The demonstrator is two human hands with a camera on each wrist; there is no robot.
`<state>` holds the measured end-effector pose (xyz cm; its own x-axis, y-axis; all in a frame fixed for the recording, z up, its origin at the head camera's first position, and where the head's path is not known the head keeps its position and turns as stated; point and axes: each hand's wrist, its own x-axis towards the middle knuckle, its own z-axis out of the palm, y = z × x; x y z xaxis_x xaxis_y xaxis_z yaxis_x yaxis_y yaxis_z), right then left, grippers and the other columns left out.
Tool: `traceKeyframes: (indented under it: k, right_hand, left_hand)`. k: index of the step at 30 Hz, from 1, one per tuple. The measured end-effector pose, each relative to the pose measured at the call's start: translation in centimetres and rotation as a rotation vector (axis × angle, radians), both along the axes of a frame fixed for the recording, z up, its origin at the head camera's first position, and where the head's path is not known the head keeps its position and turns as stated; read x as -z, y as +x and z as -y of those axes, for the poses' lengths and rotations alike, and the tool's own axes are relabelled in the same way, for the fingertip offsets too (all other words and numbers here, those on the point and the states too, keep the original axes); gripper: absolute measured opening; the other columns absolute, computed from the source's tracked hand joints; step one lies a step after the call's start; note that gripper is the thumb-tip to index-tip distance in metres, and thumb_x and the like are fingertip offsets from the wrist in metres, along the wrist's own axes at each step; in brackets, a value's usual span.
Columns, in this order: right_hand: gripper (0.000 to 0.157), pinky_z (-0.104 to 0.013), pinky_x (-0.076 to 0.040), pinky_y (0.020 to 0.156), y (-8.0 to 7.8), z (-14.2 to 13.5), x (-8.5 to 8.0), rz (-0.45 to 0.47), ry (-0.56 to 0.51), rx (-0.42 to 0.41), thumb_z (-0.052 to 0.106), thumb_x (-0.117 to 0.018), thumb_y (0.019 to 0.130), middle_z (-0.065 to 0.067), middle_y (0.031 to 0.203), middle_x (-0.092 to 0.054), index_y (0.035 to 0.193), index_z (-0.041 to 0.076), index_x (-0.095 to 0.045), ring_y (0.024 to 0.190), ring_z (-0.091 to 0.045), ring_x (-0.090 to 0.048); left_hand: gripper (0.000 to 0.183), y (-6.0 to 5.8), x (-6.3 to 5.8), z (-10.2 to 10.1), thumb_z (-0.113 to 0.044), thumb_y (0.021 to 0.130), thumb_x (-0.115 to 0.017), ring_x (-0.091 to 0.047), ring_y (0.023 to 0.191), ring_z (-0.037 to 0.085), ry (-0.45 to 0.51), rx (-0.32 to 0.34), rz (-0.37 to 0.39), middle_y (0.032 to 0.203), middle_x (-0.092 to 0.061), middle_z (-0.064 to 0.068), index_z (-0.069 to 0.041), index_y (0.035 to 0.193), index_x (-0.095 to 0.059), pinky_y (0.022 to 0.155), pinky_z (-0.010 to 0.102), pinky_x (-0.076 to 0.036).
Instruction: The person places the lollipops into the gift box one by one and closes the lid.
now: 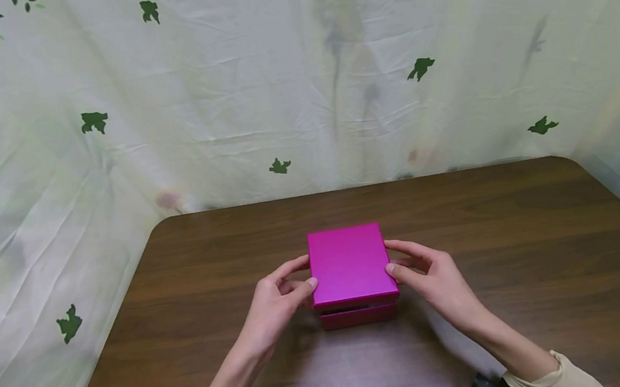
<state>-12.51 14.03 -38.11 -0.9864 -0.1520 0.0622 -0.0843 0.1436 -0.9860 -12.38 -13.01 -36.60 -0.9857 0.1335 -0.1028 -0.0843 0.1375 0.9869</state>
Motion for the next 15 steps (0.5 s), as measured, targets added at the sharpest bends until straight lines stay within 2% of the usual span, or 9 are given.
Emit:
traceKeyframes:
  k: [15]
  right_hand:
    - [0.045,-0.028,-0.053,0.082,-0.1,0.2,1.2,0.053,0.053,-0.005,0.017,-0.071,0.092,-0.015,0.121,-0.065,0.134,0.008,-0.059,0.1,-0.02,-0.068]
  left_hand:
    - [0.047,0.2,1.8,-0.1,-0.008,0.089,-0.07,-0.064,0.069,0.023,0.008,0.008,0.009,0.081,-0.069,0.012,-0.004,0.134,-0.058,0.074,0.038,-0.052]
